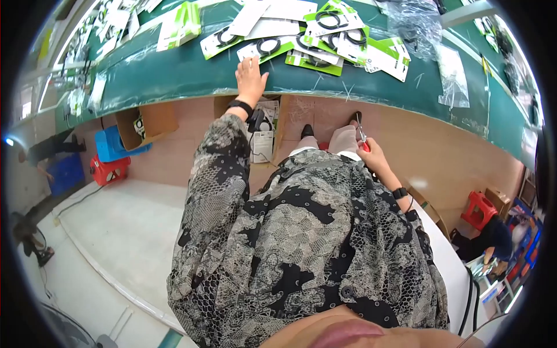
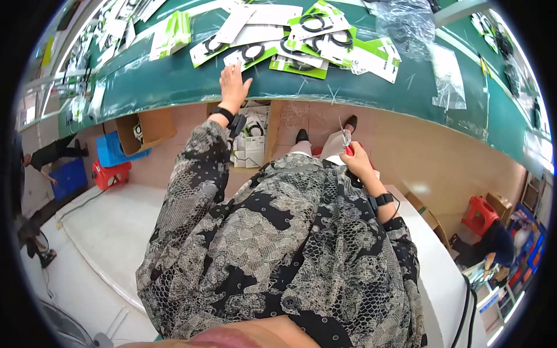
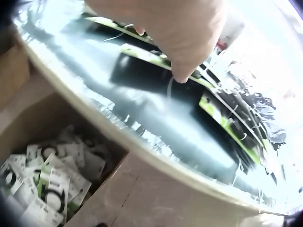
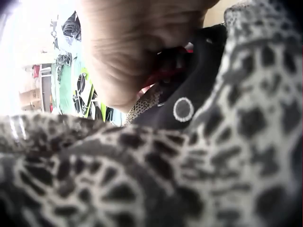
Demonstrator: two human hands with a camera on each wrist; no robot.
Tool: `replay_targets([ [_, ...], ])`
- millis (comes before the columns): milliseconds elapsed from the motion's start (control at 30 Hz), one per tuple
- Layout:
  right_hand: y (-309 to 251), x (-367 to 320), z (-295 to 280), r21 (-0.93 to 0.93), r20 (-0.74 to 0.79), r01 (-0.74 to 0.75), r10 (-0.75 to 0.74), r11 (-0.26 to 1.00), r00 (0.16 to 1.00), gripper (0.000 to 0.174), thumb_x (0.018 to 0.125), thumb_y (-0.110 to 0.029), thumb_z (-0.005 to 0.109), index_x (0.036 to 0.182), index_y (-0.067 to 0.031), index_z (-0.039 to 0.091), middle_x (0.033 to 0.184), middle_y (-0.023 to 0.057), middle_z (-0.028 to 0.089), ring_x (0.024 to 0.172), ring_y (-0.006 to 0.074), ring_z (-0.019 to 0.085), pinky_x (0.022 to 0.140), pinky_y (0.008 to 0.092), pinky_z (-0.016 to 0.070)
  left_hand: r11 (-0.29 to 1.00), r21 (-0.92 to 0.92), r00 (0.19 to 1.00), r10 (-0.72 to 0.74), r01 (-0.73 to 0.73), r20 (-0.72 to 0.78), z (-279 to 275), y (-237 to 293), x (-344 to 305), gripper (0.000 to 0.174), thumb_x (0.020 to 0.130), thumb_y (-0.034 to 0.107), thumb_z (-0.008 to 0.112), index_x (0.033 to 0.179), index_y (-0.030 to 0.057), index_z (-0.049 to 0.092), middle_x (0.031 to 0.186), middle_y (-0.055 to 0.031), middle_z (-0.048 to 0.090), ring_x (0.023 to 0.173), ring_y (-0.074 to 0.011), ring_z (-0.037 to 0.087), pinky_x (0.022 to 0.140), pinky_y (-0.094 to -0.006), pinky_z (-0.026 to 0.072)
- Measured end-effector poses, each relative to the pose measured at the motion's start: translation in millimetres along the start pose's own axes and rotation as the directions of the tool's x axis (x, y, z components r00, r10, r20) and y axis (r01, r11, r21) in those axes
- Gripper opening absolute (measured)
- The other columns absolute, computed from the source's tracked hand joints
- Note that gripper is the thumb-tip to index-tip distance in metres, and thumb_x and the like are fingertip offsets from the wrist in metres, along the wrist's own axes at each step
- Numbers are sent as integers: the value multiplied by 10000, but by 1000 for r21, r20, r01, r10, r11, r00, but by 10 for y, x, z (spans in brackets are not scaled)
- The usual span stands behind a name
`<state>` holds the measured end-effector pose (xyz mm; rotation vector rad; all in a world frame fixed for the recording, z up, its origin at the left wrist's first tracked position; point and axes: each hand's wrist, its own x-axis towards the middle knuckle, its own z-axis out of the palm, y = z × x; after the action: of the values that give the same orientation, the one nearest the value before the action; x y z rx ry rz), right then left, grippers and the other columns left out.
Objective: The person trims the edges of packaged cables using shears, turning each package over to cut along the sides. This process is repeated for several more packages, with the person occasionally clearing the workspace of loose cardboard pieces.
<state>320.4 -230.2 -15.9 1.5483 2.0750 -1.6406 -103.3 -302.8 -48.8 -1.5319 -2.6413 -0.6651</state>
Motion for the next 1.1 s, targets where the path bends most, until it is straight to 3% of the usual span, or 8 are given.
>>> replay_targets([
  [167, 114, -119, -158, 104, -40, -81, 86, 991, 995, 351, 770, -211, 640, 1045, -12, 551, 897, 130, 606, 839, 232, 581, 789, 338, 456, 930, 321, 969, 107, -177, 223, 449, -199, 546, 467, 741, 178, 725, 1153, 70, 533, 1190, -147, 503, 1131, -378, 463, 929, -504, 432],
  [333, 55, -116, -193, 165, -59, -21, 31, 986, 998, 317, 809, -157, 655, 1078, -25, 549, 863, 41, 566, 793, 143, 533, 742, 307, 461, 936, 242, 876, 119, -257, 468, 87, -144, 582, 348, 817, 153, 670, 1126, 65, 537, 1145, -111, 542, 1104, -323, 527, 894, -467, 490],
  [367, -23, -105, -191, 167, -55, -24, 33, 986, 998, 317, 809, -157, 655, 1078, -25, 549, 863, 41, 566, 793, 143, 533, 742, 307, 461, 998, -57, 833, 8, 28, 553, -107, -6, 530, 342, 841, 151, 650, 1149, 59, 530, 1148, -104, 551, 1097, -299, 545, 890, -440, 500],
  [433, -246, -85, -177, 119, -132, 159, -143, 980, 981, 347, 810, -175, 661, 1099, -21, 545, 881, 59, 570, 813, 163, 546, 757, 318, 462, 620, -476, 649, -71, 624, 757, -484, 259, 351, 332, 891, 147, 609, 1193, 46, 515, 1153, -92, 568, 1082, -251, 581, 881, -386, 522],
  [467, -374, -82, -179, 88, -164, 246, -229, 965, 959, 362, 811, -184, 664, 1109, -19, 543, 890, 68, 572, 822, 173, 553, 765, 323, 462, 615, -473, 645, -77, 631, 760, -608, 349, 223, 332, 891, 147, 609, 1193, 46, 515, 1153, -92, 568, 1082, -251, 581, 881, -386, 522],
  [533, -693, -73, -244, -3, -161, 314, -311, 949, 937, 395, 803, -192, 676, 1129, -19, 535, 908, 90, 579, 836, 208, 565, 775, 335, 464, -121, -616, 628, 177, 778, 758, -799, 541, -45, 392, 923, 163, 590, 1265, 15, 468, 1197, -96, 560, 1072, -191, 594, 906, -341, 518],
  [667, -1031, 9, -296, -314, -175, 471, -538, 824, 824, 461, 770, -209, 710, 1148, -23, 521, 941, 144, 590, 859, 300, 581, 783, 371, 466, -316, -623, 695, 220, 715, 685, -1019, 1053, -473, 474, 904, 140, 618, 1312, -5, 425, 1212, -97, 553, 1086, -190, 584, 931, -351, 508],
  [1100, -1223, -191, -375, -510, -206, 443, -605, 737, 769, 454, 717, -158, 711, 1118, -40, 535, 914, 140, 589, 858, 330, 573, 752, 416, 462, -144, -691, 697, 296, 708, 653, -1109, 1595, -806, 387, 926, 108, 574, 1282, 8, 459, 1207, -85, 555, 1107, -174, 568, 960, -340, 490],
])
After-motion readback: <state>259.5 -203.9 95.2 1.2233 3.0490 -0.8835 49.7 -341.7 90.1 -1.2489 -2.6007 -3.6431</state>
